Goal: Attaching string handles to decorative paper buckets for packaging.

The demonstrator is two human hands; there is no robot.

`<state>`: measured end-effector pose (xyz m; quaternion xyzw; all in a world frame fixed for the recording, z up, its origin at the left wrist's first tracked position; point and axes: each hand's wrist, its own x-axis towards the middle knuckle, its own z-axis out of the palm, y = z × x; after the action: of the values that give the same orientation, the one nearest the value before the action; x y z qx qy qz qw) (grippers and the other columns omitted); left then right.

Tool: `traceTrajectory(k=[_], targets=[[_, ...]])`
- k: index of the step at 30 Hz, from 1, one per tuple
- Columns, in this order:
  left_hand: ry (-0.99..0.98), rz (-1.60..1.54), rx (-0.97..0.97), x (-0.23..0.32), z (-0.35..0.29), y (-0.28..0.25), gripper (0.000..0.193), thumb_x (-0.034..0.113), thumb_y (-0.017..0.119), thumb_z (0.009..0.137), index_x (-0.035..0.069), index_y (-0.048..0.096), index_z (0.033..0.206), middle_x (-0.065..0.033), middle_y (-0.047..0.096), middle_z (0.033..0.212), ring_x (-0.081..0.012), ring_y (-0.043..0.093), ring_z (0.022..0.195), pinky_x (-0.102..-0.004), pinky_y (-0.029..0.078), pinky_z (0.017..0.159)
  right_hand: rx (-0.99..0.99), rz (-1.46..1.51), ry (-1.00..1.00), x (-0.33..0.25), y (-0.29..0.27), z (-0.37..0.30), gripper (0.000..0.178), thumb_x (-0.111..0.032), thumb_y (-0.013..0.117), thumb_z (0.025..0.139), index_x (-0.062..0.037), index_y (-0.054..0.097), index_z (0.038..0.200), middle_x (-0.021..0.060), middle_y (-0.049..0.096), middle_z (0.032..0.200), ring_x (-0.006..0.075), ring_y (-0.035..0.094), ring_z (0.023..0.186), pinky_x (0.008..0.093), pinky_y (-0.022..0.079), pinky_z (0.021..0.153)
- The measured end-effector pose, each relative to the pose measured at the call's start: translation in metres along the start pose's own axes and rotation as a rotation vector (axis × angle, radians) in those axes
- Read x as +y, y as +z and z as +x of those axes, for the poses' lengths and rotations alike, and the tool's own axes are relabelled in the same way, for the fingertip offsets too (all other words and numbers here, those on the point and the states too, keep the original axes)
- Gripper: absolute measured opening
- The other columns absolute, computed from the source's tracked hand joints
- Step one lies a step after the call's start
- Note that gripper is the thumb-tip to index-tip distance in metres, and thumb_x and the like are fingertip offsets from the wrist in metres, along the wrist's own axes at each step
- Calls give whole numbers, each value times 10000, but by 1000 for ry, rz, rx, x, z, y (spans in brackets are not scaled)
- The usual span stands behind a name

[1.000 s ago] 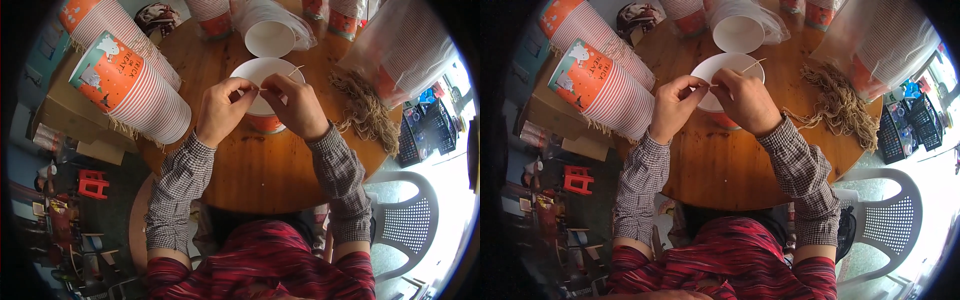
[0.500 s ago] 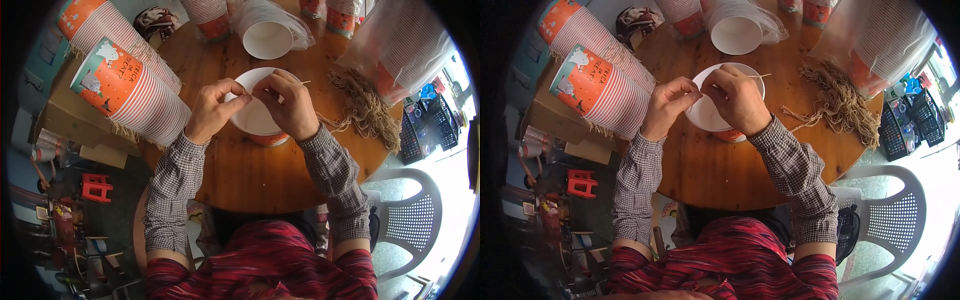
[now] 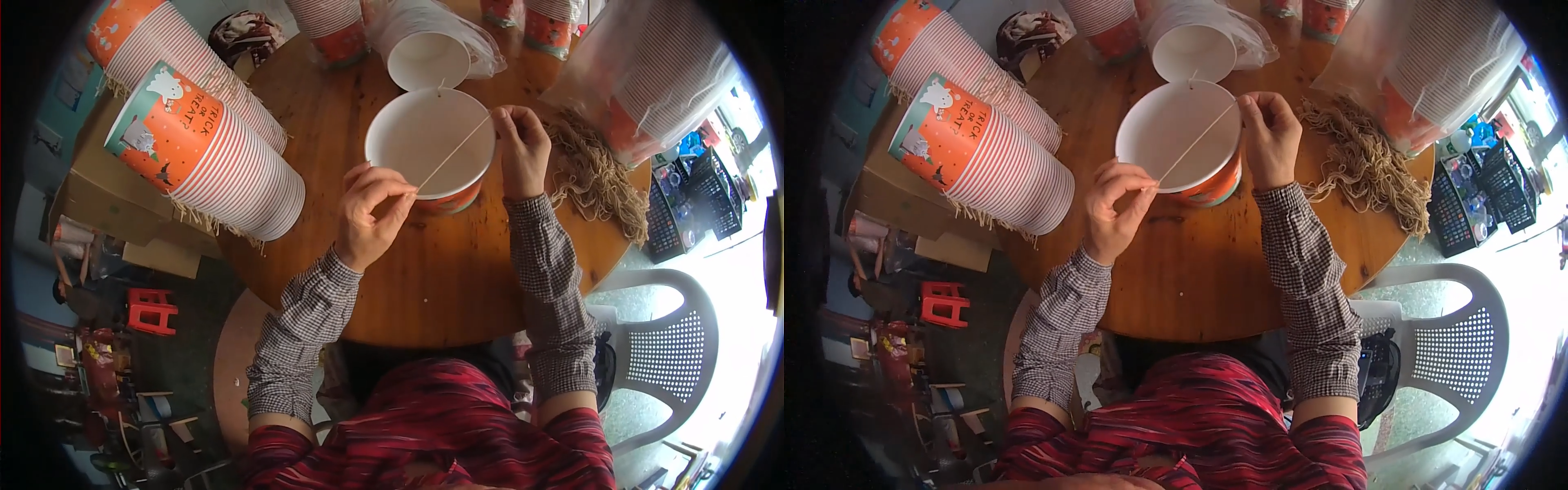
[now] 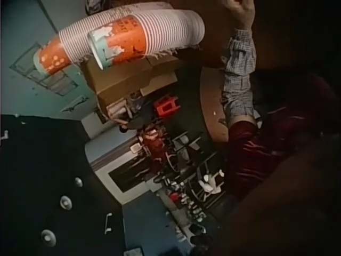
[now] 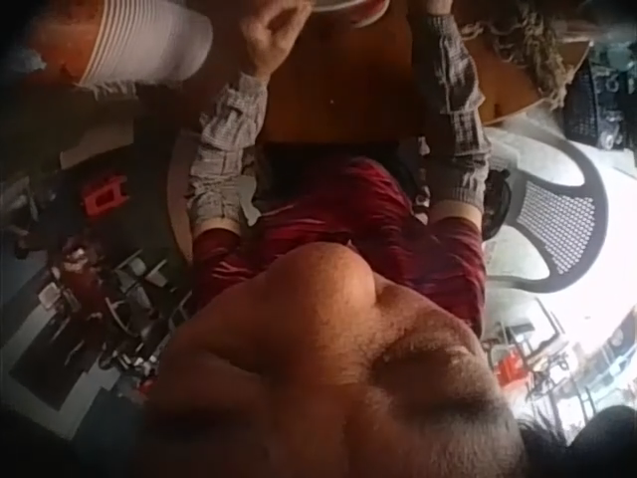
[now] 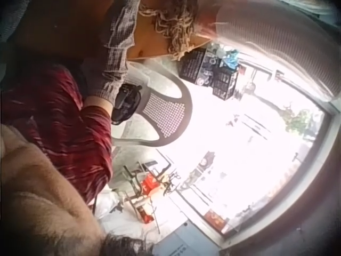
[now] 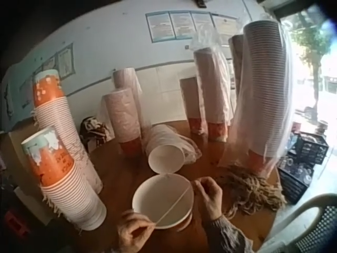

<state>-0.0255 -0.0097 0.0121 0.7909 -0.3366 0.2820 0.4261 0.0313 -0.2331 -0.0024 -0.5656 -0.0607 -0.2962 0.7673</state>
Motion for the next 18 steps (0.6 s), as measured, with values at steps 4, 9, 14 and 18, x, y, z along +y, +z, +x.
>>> traceTrajectory(k=[4,9,14,18], targets=[[98,152,-15,7,-2,-5,64,57,689,790,77,648,834,-18,639,823,-183,610,797,-364,407,890,-59,83,77,6,-5,-3,141,-141,579,943,-3,595,921,-3,591,801,69,527,716,207,444,690],[165,254,-78,16,1,-11,77,69,700,778,94,657,836,-2,637,815,-170,610,796,-367,380,922,-59,140,115,5,-5,-3,140,-155,548,964,-20,567,935,2,590,804,88,555,756,234,465,724],[200,254,4,11,-1,-6,136,26,705,754,97,643,851,4,608,818,-170,594,790,-355,417,850,-91,150,128,5,-13,-2,126,-152,547,962,-29,568,942,6,597,806,96,572,766,242,472,727],[181,223,29,5,-3,-1,152,3,702,755,75,643,874,-20,604,843,-195,592,791,-343,455,760,-275,26,131,-8,-33,-15,155,-164,581,941,-17,575,893,5,582,782,102,576,767,258,477,714]])
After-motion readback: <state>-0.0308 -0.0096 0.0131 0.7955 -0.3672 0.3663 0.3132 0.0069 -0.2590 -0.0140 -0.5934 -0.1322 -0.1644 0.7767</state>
